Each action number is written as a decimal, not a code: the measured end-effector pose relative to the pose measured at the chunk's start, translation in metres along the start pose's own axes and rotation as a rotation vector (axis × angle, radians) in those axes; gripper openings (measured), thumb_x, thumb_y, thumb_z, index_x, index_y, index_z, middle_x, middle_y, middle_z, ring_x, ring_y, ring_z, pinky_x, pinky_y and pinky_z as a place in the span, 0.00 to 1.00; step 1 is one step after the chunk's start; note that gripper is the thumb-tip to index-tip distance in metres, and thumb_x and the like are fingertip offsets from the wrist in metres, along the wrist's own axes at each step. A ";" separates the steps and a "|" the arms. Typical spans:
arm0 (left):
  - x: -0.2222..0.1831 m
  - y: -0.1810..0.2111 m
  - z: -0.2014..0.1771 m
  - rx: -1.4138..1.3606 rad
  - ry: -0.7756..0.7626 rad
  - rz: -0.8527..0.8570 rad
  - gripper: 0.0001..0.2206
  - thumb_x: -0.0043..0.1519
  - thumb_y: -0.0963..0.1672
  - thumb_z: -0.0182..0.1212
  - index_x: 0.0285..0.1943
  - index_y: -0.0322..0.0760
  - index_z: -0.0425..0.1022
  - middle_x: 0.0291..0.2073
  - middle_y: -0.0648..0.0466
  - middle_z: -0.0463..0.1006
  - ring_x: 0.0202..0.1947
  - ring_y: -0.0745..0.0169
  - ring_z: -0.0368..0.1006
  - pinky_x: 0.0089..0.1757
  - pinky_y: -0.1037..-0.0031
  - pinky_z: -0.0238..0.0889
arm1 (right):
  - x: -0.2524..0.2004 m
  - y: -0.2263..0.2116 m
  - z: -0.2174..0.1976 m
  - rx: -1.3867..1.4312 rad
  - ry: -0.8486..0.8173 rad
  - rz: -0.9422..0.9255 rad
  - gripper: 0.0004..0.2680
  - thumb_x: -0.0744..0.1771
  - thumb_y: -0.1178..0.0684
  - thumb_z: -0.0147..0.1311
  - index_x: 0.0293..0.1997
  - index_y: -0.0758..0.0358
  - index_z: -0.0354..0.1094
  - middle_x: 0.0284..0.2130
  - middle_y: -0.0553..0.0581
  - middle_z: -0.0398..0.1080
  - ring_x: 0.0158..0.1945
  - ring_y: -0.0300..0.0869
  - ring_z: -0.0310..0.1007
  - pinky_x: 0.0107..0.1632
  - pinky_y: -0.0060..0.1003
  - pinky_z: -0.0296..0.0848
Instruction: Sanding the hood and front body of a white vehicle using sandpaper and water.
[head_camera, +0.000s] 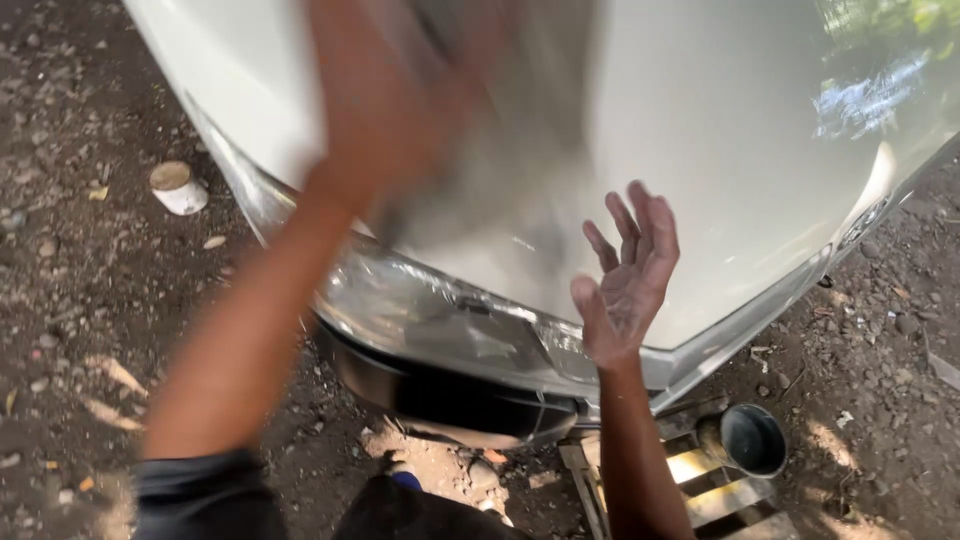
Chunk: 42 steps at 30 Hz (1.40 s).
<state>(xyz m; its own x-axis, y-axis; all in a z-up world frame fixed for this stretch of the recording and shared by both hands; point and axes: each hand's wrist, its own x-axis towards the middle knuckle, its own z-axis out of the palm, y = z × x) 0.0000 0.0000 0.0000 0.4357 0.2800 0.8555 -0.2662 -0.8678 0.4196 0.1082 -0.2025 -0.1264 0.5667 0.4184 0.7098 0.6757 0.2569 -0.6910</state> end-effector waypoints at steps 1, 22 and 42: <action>-0.030 0.020 0.031 -0.056 0.025 0.016 0.31 0.79 0.54 0.56 0.81 0.42 0.44 0.78 0.48 0.56 0.77 0.45 0.52 0.73 0.57 0.48 | -0.006 -0.018 0.000 -0.041 -0.028 0.000 0.27 0.70 0.42 0.61 0.73 0.64 0.51 0.71 0.67 0.56 0.74 0.59 0.59 0.73 0.57 0.70; -0.283 -0.117 -0.170 -0.192 -0.106 -0.545 0.15 0.61 0.47 0.66 0.56 0.42 0.81 0.57 0.48 0.82 0.56 0.50 0.81 0.56 0.58 0.74 | 0.098 0.153 -0.085 -0.946 -0.338 0.302 0.37 0.69 0.31 0.46 0.84 0.56 0.29 0.80 0.67 0.38 0.81 0.63 0.34 0.77 0.59 0.44; -0.440 -0.258 -0.260 -0.029 -0.263 -1.153 0.18 0.64 0.47 0.58 0.62 0.42 0.79 0.61 0.48 0.77 0.63 0.49 0.71 0.58 0.52 0.67 | 0.305 0.120 0.466 -0.906 -0.668 -0.228 0.32 0.68 0.29 0.58 0.80 0.34 0.44 0.79 0.60 0.35 0.81 0.59 0.37 0.78 0.54 0.48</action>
<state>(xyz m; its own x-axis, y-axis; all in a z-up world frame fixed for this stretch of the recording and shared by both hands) -0.3467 0.2075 -0.4058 0.5940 0.7953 -0.1207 0.3824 -0.1473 0.9122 0.1429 0.3625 -0.0567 0.2075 0.8909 0.4040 0.9750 -0.2220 -0.0111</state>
